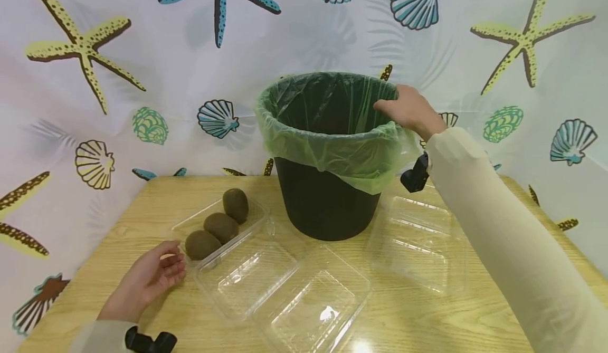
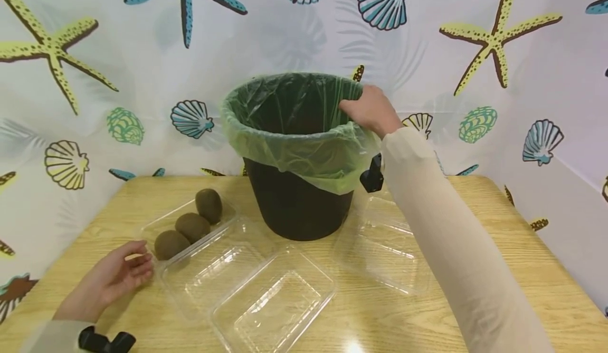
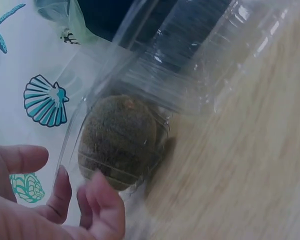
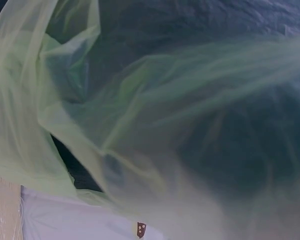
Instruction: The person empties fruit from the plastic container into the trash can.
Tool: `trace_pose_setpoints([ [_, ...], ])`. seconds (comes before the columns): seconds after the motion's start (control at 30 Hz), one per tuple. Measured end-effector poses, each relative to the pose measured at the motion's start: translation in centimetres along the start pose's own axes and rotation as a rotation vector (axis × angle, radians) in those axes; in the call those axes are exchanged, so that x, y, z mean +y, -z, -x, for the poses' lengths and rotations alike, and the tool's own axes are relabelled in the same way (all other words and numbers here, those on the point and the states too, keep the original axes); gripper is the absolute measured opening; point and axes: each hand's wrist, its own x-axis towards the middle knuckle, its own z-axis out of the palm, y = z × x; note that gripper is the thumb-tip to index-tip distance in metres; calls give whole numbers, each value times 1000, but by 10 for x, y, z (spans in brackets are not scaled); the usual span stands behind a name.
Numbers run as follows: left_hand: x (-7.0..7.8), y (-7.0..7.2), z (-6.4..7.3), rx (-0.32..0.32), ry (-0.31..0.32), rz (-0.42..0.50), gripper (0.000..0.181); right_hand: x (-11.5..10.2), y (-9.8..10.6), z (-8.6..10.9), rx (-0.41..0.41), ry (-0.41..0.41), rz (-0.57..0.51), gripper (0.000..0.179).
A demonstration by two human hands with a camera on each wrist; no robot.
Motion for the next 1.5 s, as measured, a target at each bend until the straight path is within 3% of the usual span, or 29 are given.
trace_pose_setpoints([
  [0.2, 7, -4, 4, 78, 30, 23, 26, -2, 2, 1, 0, 0, -9, 78],
  [0.3, 9, -6, 4, 73, 34, 83, 18, -3, 3, 1, 1, 3, -13, 78],
  [0.4, 11, -7, 2, 32, 31, 159, 13, -3, 4, 1, 3, 1, -17, 78],
  [0.63, 13, -8, -4, -158, 20, 288, 22, 0, 5, 0, 8, -9, -12, 79],
  [0.77, 12, -11, -7, -173, 35, 338, 22, 0, 4, -1, 7, -4, -10, 79],
  [0.9, 11, -16, -7, -141, 54, 377, 13, 0, 5, 0, 7, -3, -5, 79],
  [0.97, 12, -19, -7, -116, 58, 369, 26, 0, 5, 0, 8, -4, -6, 79],
  [1.1, 12, -25, -6, -81, 69, 341, 73, 1, 4, 0, 5, -2, -19, 79],
  [1.17, 11, -25, -6, -81, 71, 342, 79, 1, 3, 0, 2, 0, -27, 79],
  [1.37, 2, -23, -9, -89, 66, 440, 26, 1, 0, 0, 4, 4, -32, 78],
  [1.5, -1, -21, -9, -84, 39, 441, 15, 0, 1, 0, 7, 5, -27, 78],
])
